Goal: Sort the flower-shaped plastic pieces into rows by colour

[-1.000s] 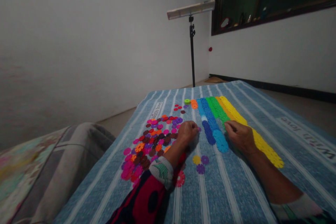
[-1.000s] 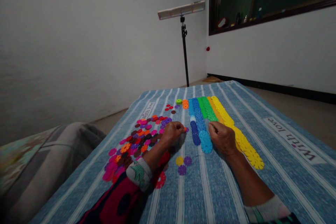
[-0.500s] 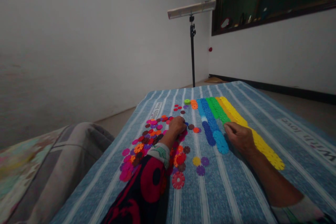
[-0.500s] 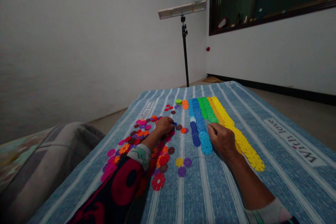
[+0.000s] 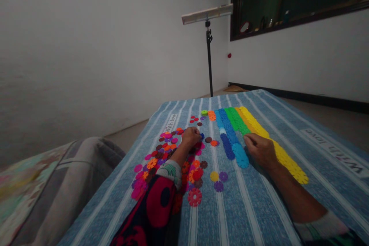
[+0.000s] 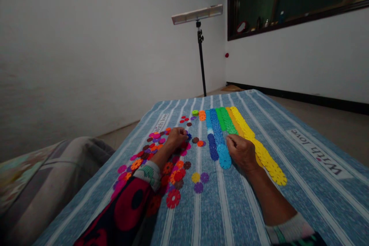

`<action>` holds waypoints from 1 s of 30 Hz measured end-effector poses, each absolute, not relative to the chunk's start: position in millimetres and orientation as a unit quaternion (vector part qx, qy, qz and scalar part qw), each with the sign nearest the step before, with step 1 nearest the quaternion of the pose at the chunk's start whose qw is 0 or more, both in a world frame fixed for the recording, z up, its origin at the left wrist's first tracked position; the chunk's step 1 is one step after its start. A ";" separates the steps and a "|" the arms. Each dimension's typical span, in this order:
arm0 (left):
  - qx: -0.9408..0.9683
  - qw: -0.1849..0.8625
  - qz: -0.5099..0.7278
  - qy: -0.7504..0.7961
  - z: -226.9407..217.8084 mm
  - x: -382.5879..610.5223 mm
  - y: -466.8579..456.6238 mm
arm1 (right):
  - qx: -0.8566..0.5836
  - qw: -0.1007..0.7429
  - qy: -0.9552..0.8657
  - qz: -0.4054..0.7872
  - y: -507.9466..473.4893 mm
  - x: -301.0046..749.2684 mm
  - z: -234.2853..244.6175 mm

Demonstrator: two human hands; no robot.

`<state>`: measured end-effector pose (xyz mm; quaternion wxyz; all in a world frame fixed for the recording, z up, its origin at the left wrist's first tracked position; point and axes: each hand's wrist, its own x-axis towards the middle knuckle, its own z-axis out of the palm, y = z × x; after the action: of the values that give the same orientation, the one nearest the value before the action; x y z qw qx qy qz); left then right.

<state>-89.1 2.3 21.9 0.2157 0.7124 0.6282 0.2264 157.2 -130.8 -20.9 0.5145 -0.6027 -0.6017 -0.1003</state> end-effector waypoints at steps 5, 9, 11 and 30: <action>0.721 0.322 0.265 0.553 22.1 -76.7 -25.4 | -0.605 0.507 -0.605 -0.103 -131.0 155.0 -20.0; 0.725 0.426 0.260 0.474 12.4 -52.1 -57.8 | -0.608 0.504 -0.605 -0.099 -131.9 154.6 -19.7; 0.740 0.429 0.246 0.456 7.1 -41.3 -70.0 | -0.608 0.504 -0.604 -0.102 -132.1 155.3 -19.8; 0.818 0.190 0.130 0.528 11.3 -31.1 -91.8 | -0.619 0.490 -0.606 -0.094 -132.4 159.7 -25.7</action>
<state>-31.1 -91.8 11.3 0.1896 0.8176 0.5280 0.1297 159.7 -132.4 -25.7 0.4903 -0.6189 -0.6064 -0.0940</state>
